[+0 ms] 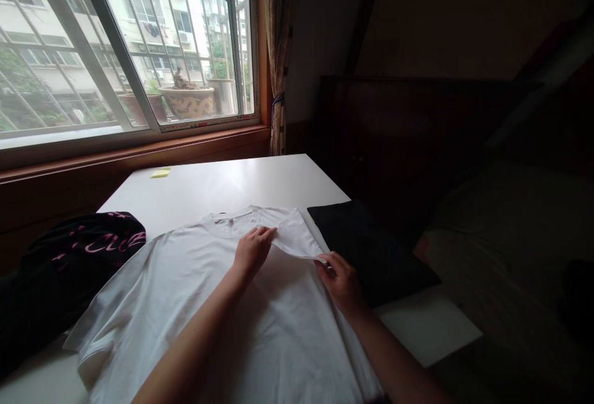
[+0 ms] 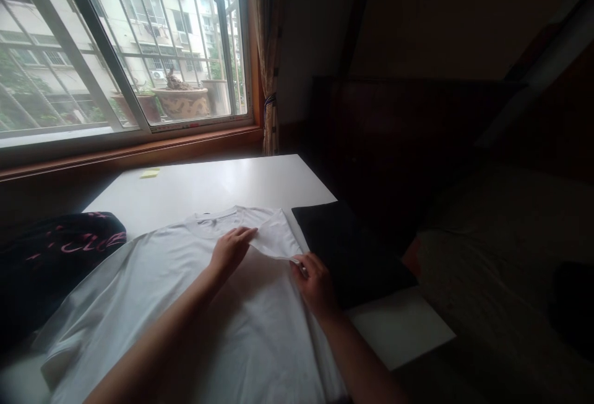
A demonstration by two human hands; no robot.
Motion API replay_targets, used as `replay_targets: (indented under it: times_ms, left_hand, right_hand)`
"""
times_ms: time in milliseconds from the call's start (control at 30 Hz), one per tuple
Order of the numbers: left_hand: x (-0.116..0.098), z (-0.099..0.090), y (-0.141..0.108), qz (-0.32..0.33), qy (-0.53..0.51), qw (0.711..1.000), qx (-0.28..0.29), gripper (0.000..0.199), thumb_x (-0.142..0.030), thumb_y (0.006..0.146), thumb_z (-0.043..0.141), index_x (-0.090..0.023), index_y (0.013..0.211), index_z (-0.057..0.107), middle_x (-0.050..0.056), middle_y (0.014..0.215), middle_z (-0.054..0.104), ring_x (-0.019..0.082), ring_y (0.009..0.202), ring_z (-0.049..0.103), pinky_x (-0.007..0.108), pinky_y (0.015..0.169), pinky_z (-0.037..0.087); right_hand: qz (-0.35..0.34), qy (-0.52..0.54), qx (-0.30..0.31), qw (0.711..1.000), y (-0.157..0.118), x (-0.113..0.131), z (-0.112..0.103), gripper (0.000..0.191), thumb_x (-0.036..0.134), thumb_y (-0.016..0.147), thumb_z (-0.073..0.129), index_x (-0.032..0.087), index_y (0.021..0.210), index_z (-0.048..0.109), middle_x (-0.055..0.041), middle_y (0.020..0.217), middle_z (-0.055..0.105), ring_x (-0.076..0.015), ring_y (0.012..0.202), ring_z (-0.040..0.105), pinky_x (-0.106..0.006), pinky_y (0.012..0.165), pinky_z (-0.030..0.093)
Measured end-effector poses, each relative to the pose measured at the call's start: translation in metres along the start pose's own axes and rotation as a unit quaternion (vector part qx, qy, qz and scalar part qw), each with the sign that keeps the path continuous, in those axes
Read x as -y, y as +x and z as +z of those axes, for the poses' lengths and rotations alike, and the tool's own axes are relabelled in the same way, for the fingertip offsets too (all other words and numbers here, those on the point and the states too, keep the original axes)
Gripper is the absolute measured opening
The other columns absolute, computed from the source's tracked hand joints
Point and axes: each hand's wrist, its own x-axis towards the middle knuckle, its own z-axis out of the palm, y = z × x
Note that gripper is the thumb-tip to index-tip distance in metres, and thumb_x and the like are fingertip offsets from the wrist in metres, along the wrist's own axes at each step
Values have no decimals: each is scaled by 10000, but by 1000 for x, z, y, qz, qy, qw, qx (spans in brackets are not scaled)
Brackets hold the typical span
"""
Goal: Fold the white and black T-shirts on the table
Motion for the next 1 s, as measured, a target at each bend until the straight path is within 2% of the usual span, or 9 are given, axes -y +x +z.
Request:
replay_targets:
  times_ms: [67,167,300,400,467,567,667,833,1000]
  left_hand:
    - [12,-5,-1,8,-3,1000,-7,484,-106,958,501,-270,1400,612,47,1309,709,237,1087,660,359,884,561]
    - [28,-7,-8,42,-4,999,-1,537,-73,925,539,-295,1410,608,35,1430,649,240,1177,632,382,956,558]
    - [45,2,-17,97,-6,995,6,577,-42,892,545,-308,1397,630,46,1522,574,264,1260,597,460,1061,528]
    - [52,10,-19,120,-31,992,7,574,-58,898,543,-302,1411,620,54,1505,590,267,1326,562,490,1119,488]
    - [55,12,-19,139,-61,988,9,554,-68,914,528,-303,1408,623,51,1480,614,252,1332,565,478,1126,486]
    - [56,12,-19,131,-95,987,-1,534,-63,945,472,-295,1400,629,54,1493,601,227,1320,575,445,1126,490]
    - [55,12,-19,104,-86,991,-2,540,-39,932,464,-275,1384,644,64,1513,582,228,1336,557,437,1144,472]
    - [50,9,-19,67,-39,996,36,517,-101,964,477,-298,1423,610,57,1533,564,244,1396,498,468,1160,439]
    - [46,5,-19,49,-21,997,58,505,-175,1014,429,-342,1476,546,34,1595,493,264,1445,445,485,1111,467]
  right_hand:
    - [-20,1,19,1000,1,2,0,168,305,1038,535,221,963,659,-41,858,643,-186,778,629,-307,735,515]
    - [-56,-1,71,996,1,4,0,219,295,1038,516,221,867,633,-35,804,634,-192,779,619,-322,745,499]
    - [-80,5,147,986,3,9,-2,249,301,1044,493,224,882,666,-36,824,677,-196,812,635,-332,780,506]
    - [-74,-14,143,987,16,9,-3,288,259,1055,438,223,942,701,-52,871,713,-204,856,660,-342,826,522]
    - [-58,-46,127,989,32,6,3,287,223,1043,426,215,1061,712,-73,994,742,-217,952,675,-363,915,524]
    - [-22,-118,135,984,62,-5,23,363,198,1010,443,175,1301,659,-117,1299,696,-245,1190,634,-393,1089,463]
    - [26,-196,185,963,90,-19,55,470,239,996,483,74,1425,578,-182,1505,552,-281,1381,514,-384,1181,383]
    - [66,-251,252,932,116,-38,99,564,335,1031,443,45,1514,481,-179,1609,433,-281,1518,339,-371,1244,261]
    - [90,-262,271,922,121,-49,107,613,428,1062,349,110,1585,387,-127,1693,278,-272,1565,224,-439,1264,172]
